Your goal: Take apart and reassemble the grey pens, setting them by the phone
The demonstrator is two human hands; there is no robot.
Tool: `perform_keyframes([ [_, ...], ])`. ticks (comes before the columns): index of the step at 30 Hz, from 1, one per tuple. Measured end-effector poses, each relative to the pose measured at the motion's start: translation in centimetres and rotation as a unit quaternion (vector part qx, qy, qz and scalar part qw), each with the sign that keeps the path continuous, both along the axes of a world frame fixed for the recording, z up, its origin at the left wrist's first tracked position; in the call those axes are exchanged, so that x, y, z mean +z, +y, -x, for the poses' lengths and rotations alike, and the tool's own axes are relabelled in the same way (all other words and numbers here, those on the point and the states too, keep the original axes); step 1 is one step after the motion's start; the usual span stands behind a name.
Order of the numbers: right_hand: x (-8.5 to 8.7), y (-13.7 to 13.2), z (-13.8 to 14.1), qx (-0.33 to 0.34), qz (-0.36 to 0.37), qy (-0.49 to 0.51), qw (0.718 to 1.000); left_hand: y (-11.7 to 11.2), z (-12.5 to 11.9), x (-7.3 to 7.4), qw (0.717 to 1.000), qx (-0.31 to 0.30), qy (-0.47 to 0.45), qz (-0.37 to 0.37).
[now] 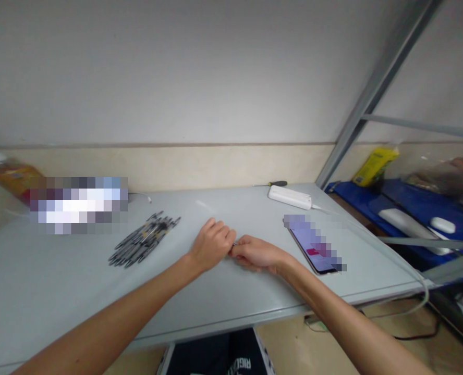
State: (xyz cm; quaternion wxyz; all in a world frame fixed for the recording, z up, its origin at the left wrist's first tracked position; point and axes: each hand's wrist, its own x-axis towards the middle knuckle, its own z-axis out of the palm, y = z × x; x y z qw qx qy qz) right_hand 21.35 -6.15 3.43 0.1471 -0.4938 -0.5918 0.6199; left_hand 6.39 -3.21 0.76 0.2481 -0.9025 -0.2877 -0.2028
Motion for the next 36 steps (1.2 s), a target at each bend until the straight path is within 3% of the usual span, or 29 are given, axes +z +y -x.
perform_keyframes([
  [2,-0.4,0.1,0.4,-0.014,-0.081,-0.075,0.994,0.3,-0.3,0.2,0.999,0.016,0.000,0.030],
  [4,-0.6,0.2,0.8,-0.019,-0.188,-0.177,0.966,0.4,-0.4,0.6,0.996,0.047,0.009,0.078],
  [8,-0.7,-0.1,1.5,-0.032,-0.368,-0.394,0.842,0.5,-0.7,0.9,0.975,0.124,0.010,0.183],
  [10,-0.9,-0.1,1.8,-0.024,-0.408,-0.464,0.786,0.6,-0.8,0.8,0.957,0.174,-0.014,0.232],
  [12,-1.2,0.2,2.0,-0.002,-0.432,-0.492,0.756,0.7,-0.8,0.7,0.936,0.213,-0.043,0.277],
  [15,-1.7,1.1,1.6,0.000,-0.471,-0.502,0.725,1.1,-0.2,0.9,0.929,0.171,-0.062,0.323],
  [19,-2.3,2.2,0.6,-0.050,-0.482,-0.505,0.714,1.7,1.5,1.1,0.951,0.009,-0.108,0.291],
  [22,-2.6,2.4,0.2,-0.045,-0.484,-0.498,0.718,2.1,2.8,0.3,0.946,-0.044,-0.144,0.288],
  [29,-2.6,1.6,0.4,-0.010,-0.522,-0.466,0.714,1.6,3.6,-0.5,0.899,-0.002,-0.213,0.382],
  [33,-2.4,1.2,0.4,-0.010,-0.565,-0.447,0.693,1.5,3.8,-0.4,0.841,0.013,-0.290,0.456],
  [36,-2.3,1.1,0.3,-0.015,-0.578,-0.427,0.696,1.7,4.0,-0.5,0.780,0.020,-0.384,0.494],
])
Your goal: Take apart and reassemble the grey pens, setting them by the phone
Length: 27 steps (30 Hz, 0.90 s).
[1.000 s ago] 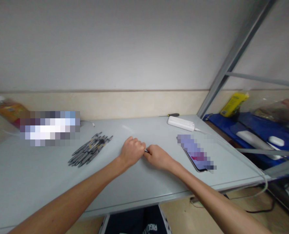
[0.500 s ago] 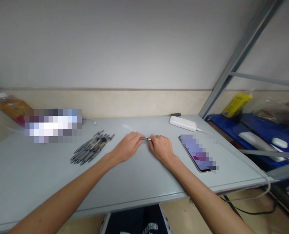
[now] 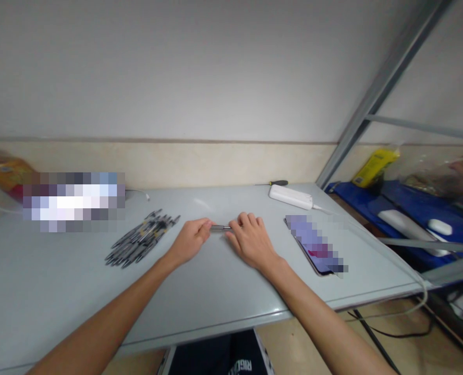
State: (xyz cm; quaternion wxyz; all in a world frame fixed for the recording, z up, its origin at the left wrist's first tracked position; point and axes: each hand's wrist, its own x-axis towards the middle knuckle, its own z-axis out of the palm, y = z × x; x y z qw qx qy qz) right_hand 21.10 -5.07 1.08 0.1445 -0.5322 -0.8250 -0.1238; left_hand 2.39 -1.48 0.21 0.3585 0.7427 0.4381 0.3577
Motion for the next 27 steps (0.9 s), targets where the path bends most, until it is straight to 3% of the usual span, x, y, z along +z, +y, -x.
perform_keyframes([
  [3,-0.1,0.2,-0.4,0.010,0.018,0.037,0.999,0.3,0.2,-0.3,0.997,0.025,-0.066,0.039],
  [10,-0.8,0.8,-1.2,0.056,0.017,0.193,0.979,0.3,0.0,-0.2,0.992,0.025,-0.104,0.071],
  [14,-0.7,1.0,-1.6,0.037,0.072,0.310,0.947,0.2,-0.2,-0.2,0.986,0.026,-0.138,0.088],
  [17,-0.4,1.1,-1.8,0.015,0.141,0.337,0.931,0.4,-0.2,-0.5,0.980,0.037,-0.167,0.103],
  [23,-0.4,1.3,-1.9,0.034,0.115,0.463,0.878,0.7,-0.2,-0.7,0.957,0.030,-0.248,0.148],
  [27,-0.6,1.3,-1.9,0.035,0.178,0.511,0.840,0.5,-0.3,-0.4,0.945,0.031,-0.279,0.166],
])
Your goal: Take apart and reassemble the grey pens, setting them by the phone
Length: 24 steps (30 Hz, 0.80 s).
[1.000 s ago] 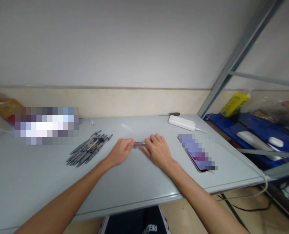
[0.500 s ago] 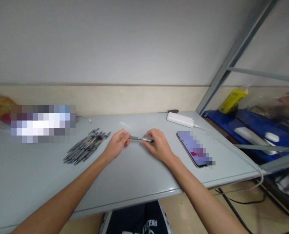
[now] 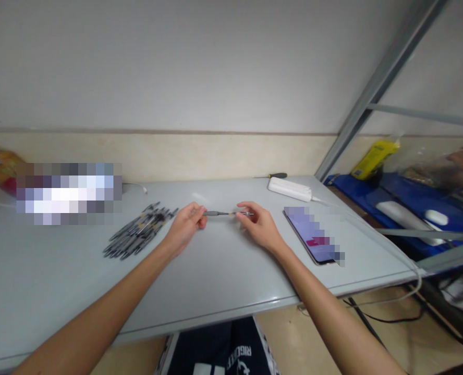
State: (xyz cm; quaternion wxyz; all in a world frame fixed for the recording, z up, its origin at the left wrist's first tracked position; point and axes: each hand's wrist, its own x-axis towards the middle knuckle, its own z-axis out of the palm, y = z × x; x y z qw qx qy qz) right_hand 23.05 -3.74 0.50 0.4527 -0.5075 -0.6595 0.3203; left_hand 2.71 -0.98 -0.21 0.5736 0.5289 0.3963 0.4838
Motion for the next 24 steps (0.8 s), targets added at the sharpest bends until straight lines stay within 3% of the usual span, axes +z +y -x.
perform_keyframes([
  [4,0.16,0.03,-0.07,0.013,0.029,0.014,0.999,-0.03,-0.07,0.00,1.000,-0.005,-0.018,0.006],
  [8,0.23,0.22,-0.18,-0.003,0.019,0.090,0.996,-0.02,-0.12,-0.01,1.000,0.006,-0.026,0.014],
  [13,-0.15,0.52,-0.34,0.000,0.069,0.104,0.992,-0.03,-0.09,0.01,0.999,0.005,-0.040,0.018],
  [18,-0.40,0.65,-0.39,0.001,0.027,0.163,0.986,-0.04,-0.14,0.07,0.999,0.007,-0.047,0.022],
  [24,0.03,0.57,-0.20,-0.013,0.041,0.179,0.983,-0.08,-0.40,0.38,0.997,0.023,-0.059,0.037],
])
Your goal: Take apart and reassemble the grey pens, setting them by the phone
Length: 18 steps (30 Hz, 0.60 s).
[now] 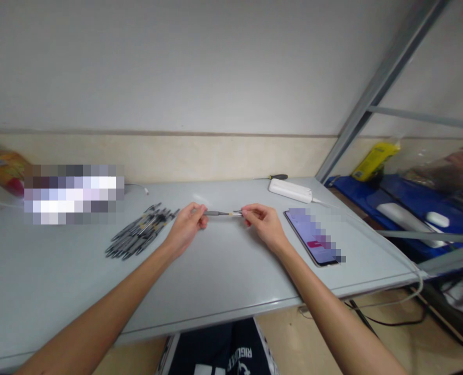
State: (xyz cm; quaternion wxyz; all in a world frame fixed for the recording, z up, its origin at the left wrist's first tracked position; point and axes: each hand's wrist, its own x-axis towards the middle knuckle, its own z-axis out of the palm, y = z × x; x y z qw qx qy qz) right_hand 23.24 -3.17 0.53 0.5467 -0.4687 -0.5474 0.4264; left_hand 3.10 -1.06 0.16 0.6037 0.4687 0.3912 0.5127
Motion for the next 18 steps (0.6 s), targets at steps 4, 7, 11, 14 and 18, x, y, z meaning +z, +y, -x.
perform_keyframes([
  [4,-0.02,0.18,-0.21,-0.044,0.005,0.029,0.999,-0.12,0.09,0.23,1.000,-0.018,-0.024,-0.007],
  [7,-0.06,0.28,-0.38,-0.064,0.017,0.064,0.996,-0.08,0.32,0.05,0.999,-0.018,0.010,-0.040],
  [11,-0.10,0.33,-0.43,-0.057,0.037,0.113,0.991,0.21,0.51,-0.43,0.992,0.023,0.100,-0.080],
  [14,-0.12,0.35,-0.40,-0.049,0.040,0.125,0.990,0.36,0.50,-0.60,0.985,0.033,0.138,-0.098],
  [18,-0.06,0.30,-0.39,-0.044,0.034,0.116,0.992,0.32,0.44,-0.65,0.971,0.044,0.194,-0.133],
])
